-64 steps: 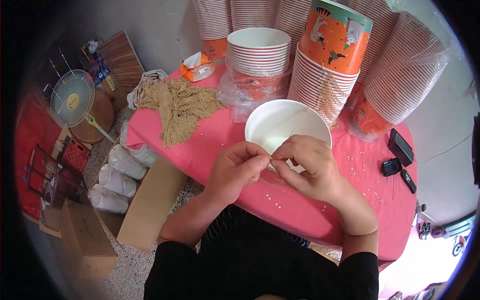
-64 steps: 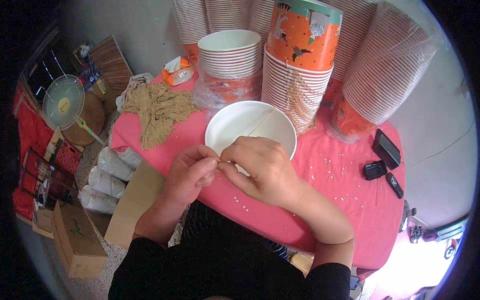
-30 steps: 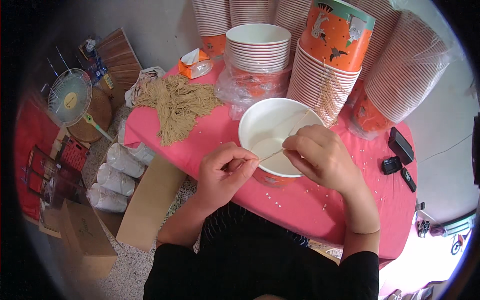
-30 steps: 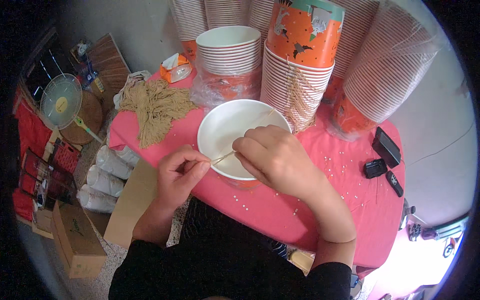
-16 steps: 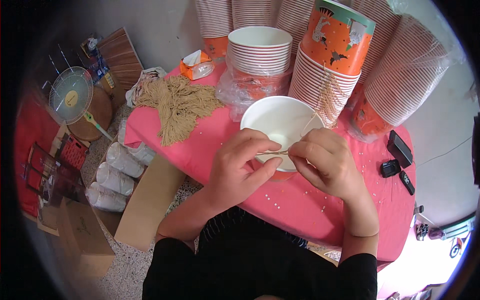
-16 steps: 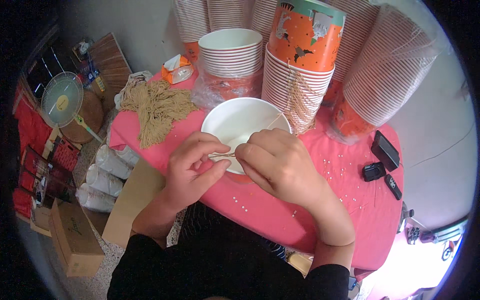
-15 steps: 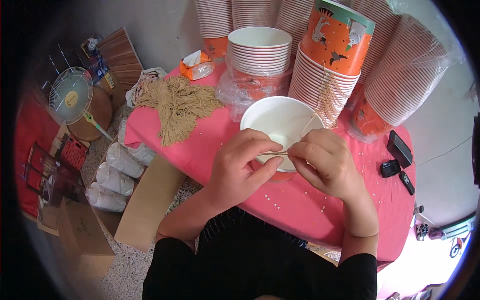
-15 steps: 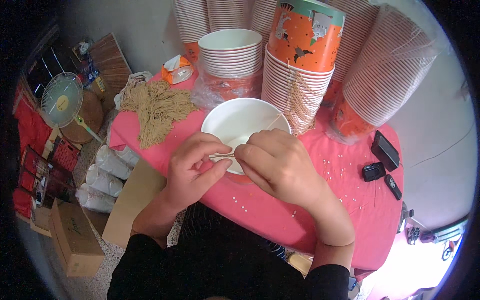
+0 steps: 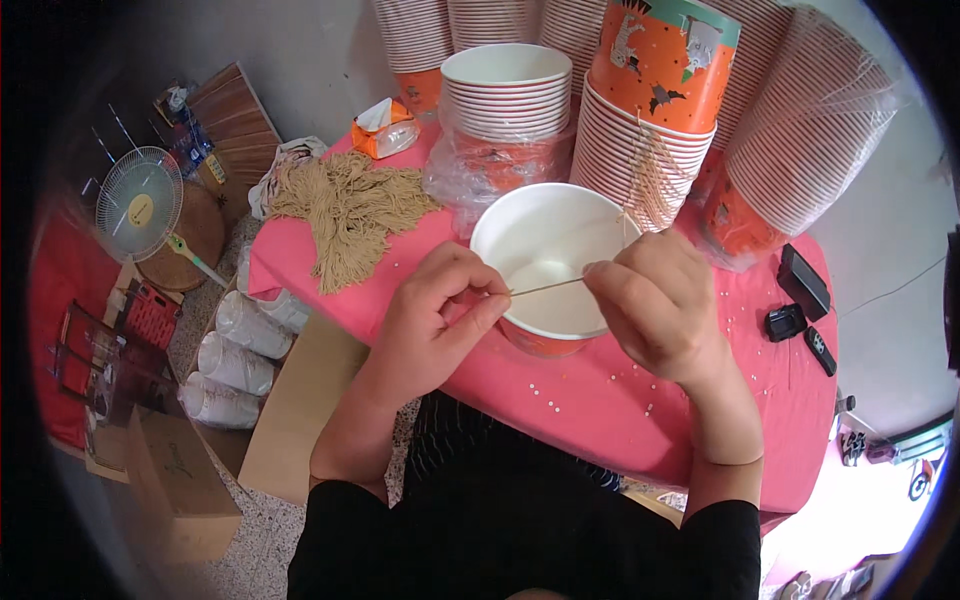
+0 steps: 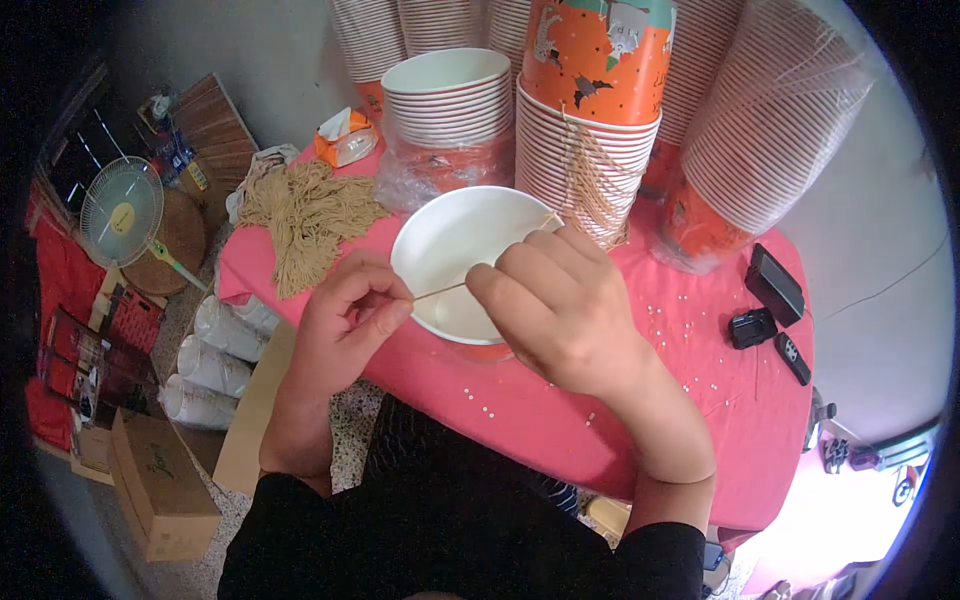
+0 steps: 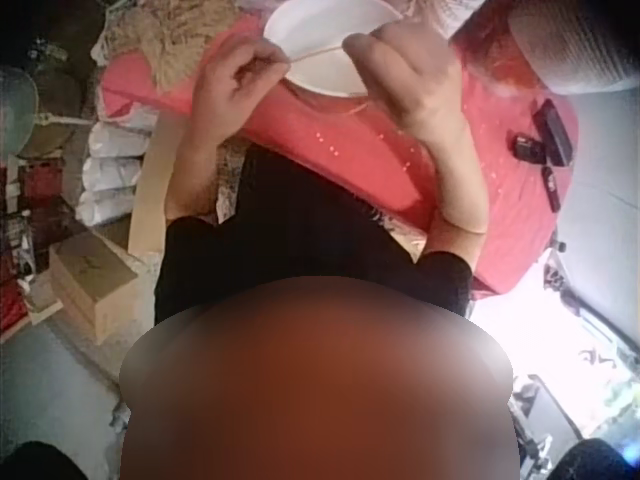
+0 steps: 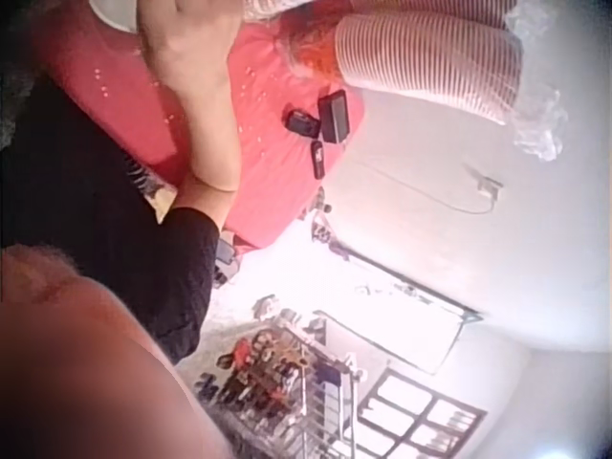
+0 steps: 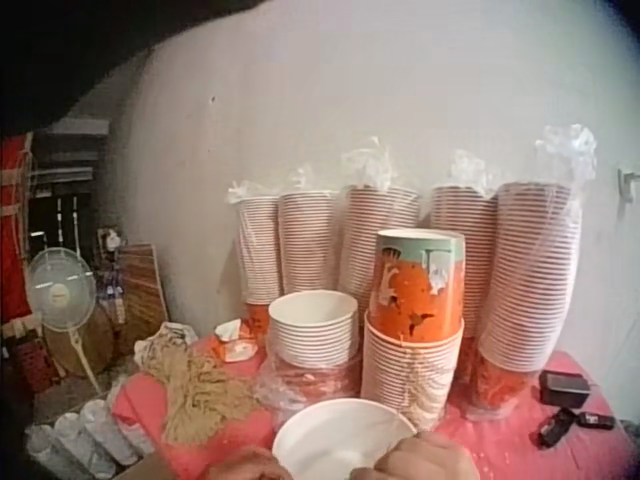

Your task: Tying thin strings through pre-punched holes in the rims of paper bowls for packaging.

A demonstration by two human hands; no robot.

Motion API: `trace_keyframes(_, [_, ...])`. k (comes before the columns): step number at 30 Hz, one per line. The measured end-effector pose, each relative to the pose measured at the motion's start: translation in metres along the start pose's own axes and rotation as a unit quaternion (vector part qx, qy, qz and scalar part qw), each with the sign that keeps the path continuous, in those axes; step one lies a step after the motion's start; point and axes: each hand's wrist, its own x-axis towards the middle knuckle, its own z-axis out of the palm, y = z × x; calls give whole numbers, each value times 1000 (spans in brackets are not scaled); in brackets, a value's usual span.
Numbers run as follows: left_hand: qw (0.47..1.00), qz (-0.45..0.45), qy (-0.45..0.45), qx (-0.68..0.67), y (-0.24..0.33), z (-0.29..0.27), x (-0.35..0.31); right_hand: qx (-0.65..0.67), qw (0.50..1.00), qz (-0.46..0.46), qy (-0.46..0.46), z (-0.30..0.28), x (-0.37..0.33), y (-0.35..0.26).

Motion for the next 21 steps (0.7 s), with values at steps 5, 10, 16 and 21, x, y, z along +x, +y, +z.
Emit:
trace_keyframes(5, [999, -24, 12, -19, -17, -2, -8, -40, 998, -5, 41, -7, 0, 8])
trace_keyframes(10, [1000, 0, 10, 0, -23, 1, -10, -67, 993, 7, 93, -22, 4, 10])
trace_keyframes(16, [994, -55, -18, -92, -34, 0, -11, -51, 993, 76, 70, -23, 2, 11])
trace_keyframes(21, [998, -9, -3, -63, -41, -6, -11, -25, 993, 109, 47, -23, 0, 14])
